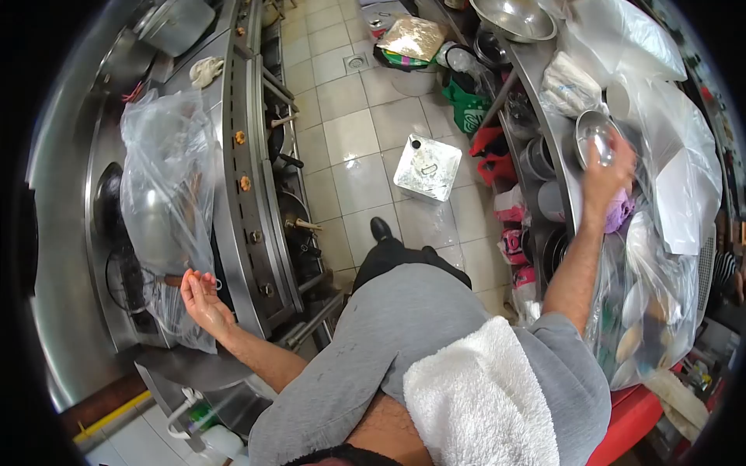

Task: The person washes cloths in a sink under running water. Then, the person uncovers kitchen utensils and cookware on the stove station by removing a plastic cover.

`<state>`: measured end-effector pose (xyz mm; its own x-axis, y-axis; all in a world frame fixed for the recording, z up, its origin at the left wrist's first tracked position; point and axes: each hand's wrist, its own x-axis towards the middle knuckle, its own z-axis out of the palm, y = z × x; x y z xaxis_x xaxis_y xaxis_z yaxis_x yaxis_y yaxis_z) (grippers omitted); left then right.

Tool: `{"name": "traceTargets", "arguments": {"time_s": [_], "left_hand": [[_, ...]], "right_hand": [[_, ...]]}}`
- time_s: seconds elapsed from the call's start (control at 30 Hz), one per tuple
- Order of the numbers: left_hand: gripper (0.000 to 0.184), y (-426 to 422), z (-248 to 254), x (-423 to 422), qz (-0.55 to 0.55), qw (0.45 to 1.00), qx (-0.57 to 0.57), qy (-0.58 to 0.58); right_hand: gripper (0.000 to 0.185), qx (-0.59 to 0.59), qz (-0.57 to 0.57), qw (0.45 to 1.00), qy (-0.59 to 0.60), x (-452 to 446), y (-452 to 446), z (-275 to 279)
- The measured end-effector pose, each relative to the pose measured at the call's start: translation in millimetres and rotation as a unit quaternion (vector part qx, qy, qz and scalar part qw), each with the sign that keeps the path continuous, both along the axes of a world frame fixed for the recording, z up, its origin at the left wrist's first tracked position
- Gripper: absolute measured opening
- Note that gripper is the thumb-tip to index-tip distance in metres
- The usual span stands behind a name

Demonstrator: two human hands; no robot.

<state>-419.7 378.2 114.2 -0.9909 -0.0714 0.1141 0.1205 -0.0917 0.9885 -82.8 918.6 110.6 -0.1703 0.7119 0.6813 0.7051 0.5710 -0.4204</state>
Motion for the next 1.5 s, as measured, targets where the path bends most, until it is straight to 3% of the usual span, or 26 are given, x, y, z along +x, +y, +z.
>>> {"name": "traceTargets", "arguments": {"time_s": [0.1,0.13,0.43,0.57,0.63,0.83,0.97,1.03,1.1,1.13,1.2,1.27,1.3,1.33,1.4,1.5], "left_hand": [[0.023,22.4,-14.7,-37.9,-0.030,0.999,0.002,-0.018],[0.021,34.0,-14.6,-51.5,-0.036,0.999,0.017,-0.036],[0.020,95.2,-29.7,-163.0,-0.130,0.988,-0.004,-0.081],[0.019,112.9,-42.6,-189.5,-0.104,0.989,0.015,-0.109],[0.019,122.6,-49.1,-201.4,-0.111,0.989,0.010,-0.098],[0.024,153.9,-56.4,-230.4,-0.073,0.990,0.014,-0.122],[0.030,162.6,-37.3,-250.1,0.006,0.996,-0.003,-0.087],[0.031,159.1,-26.8,-262.3,0.075,0.996,-0.020,-0.040],[0.035,155.4,-3.6,-271.1,0.195,0.972,-0.132,0.017],[0.035,151.7,8.3,-275.9,0.220,0.967,-0.131,0.019],[0.041,139.9,31.2,-291.5,0.309,0.867,-0.382,0.087],[0.047,124.6,48.4,-314.3,0.335,0.802,-0.465,0.169],[0.047,120.2,56.1,-326.7,0.346,0.797,-0.467,0.165],[0.050,116.0,64.4,-339.9,0.347,0.769,-0.500,0.194],[0.053,104.3,73.6,-368.8,0.357,0.736,-0.532,0.220],[0.060,73.7,68.8,-409.7,0.367,0.693,-0.594,0.177]], "right_hand": [[0.026,-0.014,0.125,0.991,-0.041,-61.8,-23.1,-28.5],[0.025,-0.062,0.161,0.985,0.002,-76.4,-29.2,-41.0],[0.026,-0.344,0.226,0.911,-0.027,-156.9,-81.2,-94.3],[0.025,-0.338,0.248,0.904,-0.078,-186.4,-78.2,-103.8],[0.026,-0.316,0.269,0.908,-0.064,-195.2,-64.2,-123.7],[0.030,-0.406,0.248,0.878,-0.055,-243.5,5.3,-163.3],[0.029,-0.486,0.261,0.834,0.012,-290.9,76.7,-220.9],[0.029,-0.459,0.309,0.832,0.037,-324.5,112.3,-250.7],[0.030,-0.525,0.331,0.783,0.052,-368.7,141.8,-259.0],[0.029,-0.517,0.348,0.781,0.038,-394.8,153.9,-258.0],[0.027,-0.531,0.379,0.757,0.043,-455.1,168.1,-252.1],[0.024,-0.514,0.466,0.719,0.044,-529.1,171.6,-248.4],[0.024,-0.531,0.484,0.695,0.025,-569.7,166.4,-242.2],[0.025,-0.448,0.540,0.712,0.018,-607.2,138.7,-205.0],[0.028,-0.508,0.575,0.639,0.045,-677.3,87.4,-163.9],[0.027,-0.482,0.683,0.549,0.018,-742.9,-5.5,-85.4]]}}
